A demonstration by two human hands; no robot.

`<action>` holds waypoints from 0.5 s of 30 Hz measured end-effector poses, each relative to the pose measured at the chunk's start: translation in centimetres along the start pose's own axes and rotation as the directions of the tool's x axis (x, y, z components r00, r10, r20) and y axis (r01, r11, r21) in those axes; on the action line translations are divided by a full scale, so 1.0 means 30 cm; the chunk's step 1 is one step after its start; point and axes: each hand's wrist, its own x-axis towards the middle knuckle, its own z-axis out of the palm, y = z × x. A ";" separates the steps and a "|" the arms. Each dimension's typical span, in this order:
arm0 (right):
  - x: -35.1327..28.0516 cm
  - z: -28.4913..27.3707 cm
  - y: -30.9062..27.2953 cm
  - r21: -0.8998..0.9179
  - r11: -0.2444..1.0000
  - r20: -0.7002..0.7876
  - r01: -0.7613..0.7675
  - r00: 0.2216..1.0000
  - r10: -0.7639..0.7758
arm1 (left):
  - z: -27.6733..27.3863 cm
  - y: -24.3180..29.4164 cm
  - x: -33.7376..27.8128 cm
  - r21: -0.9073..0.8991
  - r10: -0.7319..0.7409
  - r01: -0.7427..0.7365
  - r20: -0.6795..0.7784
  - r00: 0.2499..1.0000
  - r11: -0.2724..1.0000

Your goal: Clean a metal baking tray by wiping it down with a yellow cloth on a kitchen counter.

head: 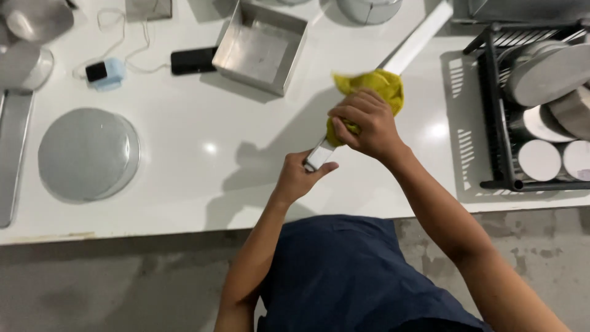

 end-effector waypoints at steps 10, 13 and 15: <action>-0.095 0.120 -0.239 0.003 1.000 -0.003 -0.012 1.000 0.012 | 0.052 -0.123 -0.039 -0.058 0.216 -0.221 -0.080 0.973 0.974; -0.107 0.102 -0.188 0.000 0.998 0.013 0.068 0.998 -0.068 | 0.057 -0.106 -0.045 -0.125 0.297 -0.309 -0.108 0.949 0.943; -0.103 0.094 -0.123 -0.003 0.993 0.033 0.116 0.993 -0.116 | 0.056 -0.089 -0.039 -0.060 0.295 -0.303 -0.110 0.949 0.951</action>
